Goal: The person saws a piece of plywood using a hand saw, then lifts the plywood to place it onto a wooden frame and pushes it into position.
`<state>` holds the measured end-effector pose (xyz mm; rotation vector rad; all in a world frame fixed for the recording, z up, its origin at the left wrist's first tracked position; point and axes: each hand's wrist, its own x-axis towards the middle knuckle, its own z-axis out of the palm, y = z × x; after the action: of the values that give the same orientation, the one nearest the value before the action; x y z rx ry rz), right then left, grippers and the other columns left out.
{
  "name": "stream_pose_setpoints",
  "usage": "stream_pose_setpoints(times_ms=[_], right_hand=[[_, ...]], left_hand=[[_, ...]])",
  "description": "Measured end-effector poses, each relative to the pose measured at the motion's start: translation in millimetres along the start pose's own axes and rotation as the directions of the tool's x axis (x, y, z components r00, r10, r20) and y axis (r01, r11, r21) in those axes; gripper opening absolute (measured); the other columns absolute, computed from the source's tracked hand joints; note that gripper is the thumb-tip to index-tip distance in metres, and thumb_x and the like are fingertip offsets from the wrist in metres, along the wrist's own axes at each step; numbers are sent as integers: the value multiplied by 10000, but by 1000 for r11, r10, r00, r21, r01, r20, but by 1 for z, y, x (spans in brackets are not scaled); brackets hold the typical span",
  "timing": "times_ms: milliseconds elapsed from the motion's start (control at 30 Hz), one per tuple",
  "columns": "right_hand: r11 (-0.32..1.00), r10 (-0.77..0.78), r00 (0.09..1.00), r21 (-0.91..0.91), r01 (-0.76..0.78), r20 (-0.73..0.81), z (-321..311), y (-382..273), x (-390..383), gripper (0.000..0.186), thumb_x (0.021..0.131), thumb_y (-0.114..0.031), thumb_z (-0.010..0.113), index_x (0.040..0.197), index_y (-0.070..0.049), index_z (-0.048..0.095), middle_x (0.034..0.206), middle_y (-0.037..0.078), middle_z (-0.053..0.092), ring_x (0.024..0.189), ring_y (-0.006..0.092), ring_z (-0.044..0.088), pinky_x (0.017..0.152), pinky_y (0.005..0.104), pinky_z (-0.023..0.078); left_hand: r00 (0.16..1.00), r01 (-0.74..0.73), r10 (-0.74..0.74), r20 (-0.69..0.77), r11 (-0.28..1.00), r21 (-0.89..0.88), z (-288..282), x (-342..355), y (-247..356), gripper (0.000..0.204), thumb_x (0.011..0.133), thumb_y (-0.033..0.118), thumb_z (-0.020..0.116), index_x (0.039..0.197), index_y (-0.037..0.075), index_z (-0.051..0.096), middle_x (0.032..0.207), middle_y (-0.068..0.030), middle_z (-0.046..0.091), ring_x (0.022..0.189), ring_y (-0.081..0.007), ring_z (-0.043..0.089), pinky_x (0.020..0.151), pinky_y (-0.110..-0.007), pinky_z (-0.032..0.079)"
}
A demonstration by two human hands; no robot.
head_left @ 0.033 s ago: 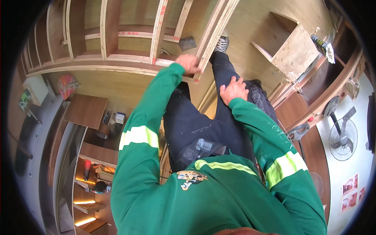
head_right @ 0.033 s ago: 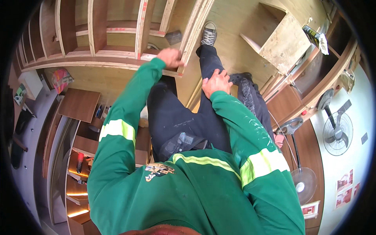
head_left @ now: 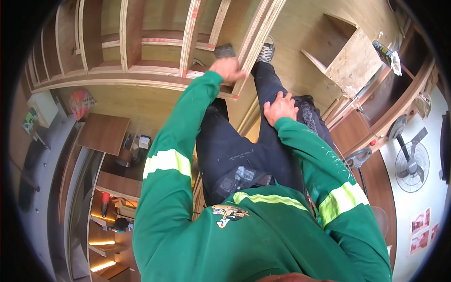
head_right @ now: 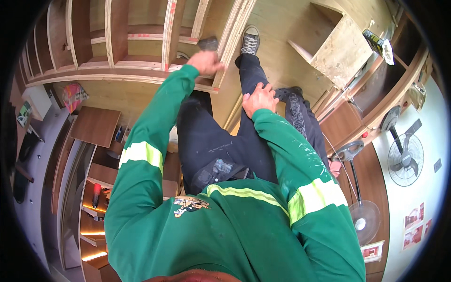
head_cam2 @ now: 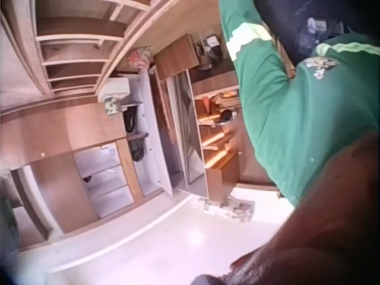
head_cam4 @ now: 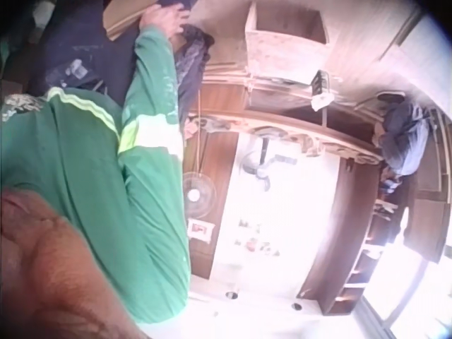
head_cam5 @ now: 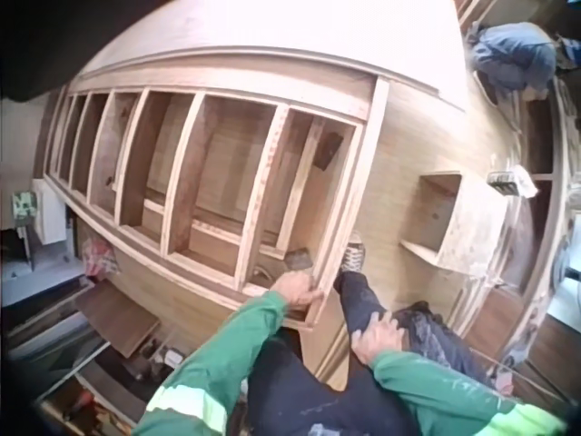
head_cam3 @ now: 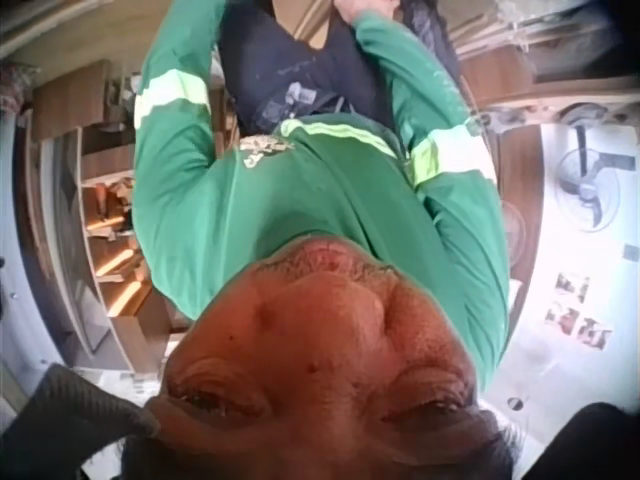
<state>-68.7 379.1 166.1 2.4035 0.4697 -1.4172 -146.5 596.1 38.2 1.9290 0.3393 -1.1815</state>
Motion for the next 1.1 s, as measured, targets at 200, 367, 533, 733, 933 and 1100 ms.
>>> stream_pose_setpoints(times_ms=[200, 367, 533, 733, 933, 1100], right_hand=[[999, 9, 1000, -32, -9, 7, 3, 3, 5, 561, 863, -369, 616, 1265, 11, 524, 1257, 219, 505, 1202, 399, 526, 961, 575, 448], [1000, 8, 1000, -7, -7, 6, 1, 3, 6, 566, 859, -370, 619, 1266, 11, 522, 1255, 218, 505, 1203, 397, 524, 971, 585, 436], [1000, 7, 1000, 3, -7, -18, 5, 5, 4, 560, 861, -358, 619, 1267, 15, 519, 1260, 226, 500, 1204, 397, 522, 975, 590, 430], [1000, 10, 1000, 18, -10, 2, 9, 5, 2, 573, 851, -350, 638, 1262, 29, 510, 1243, 215, 496, 1207, 386, 520, 977, 586, 413], [1000, 4, 1000, 25, -4, -16, 12, 5, 1, 575, 853, -359, 639, 1255, 28, 504, 1236, 218, 495, 1206, 404, 516, 988, 588, 409], [1000, 2, 1000, 24, -1, -18, 15, 8, 2, 588, 852, -370, 640, 1263, 26, 497, 1235, 222, 490, 1215, 429, 506, 999, 591, 405]], left_hand=[[315, -299, -352, -881, 844, -444, -60, 25, 4, 376, 915, 407, 657, 888, 33, 677, 912, -168, 648, 842, -349, 631, 767, -443, 501], [826, -39, -96, -555, 973, -228, 16, 5, 11, 513, 798, 489, 769, 893, 2, 638, 874, -163, 657, 804, -328, 651, 742, -431, 518], [787, -152, -87, -611, 932, -328, 52, -3, 13, 370, 822, 343, 744, 885, 5, 606, 918, -201, 636, 870, -411, 622, 756, -492, 504], [782, -97, -88, -617, 961, -261, 59, -6, 12, 193, 900, 198, 643, 941, 9, 635, 957, -212, 648, 900, -426, 624, 800, -517, 498], [692, -188, -155, -705, 905, -383, 71, -12, 17, 165, 919, 159, 607, 998, 22, 656, 1004, -219, 672, 932, -427, 637, 818, -480, 514], [684, -96, -197, -702, 930, -355, 63, -17, 37, 150, 916, 158, 601, 977, 32, 656, 956, -211, 674, 906, -427, 641, 809, -501, 515]])
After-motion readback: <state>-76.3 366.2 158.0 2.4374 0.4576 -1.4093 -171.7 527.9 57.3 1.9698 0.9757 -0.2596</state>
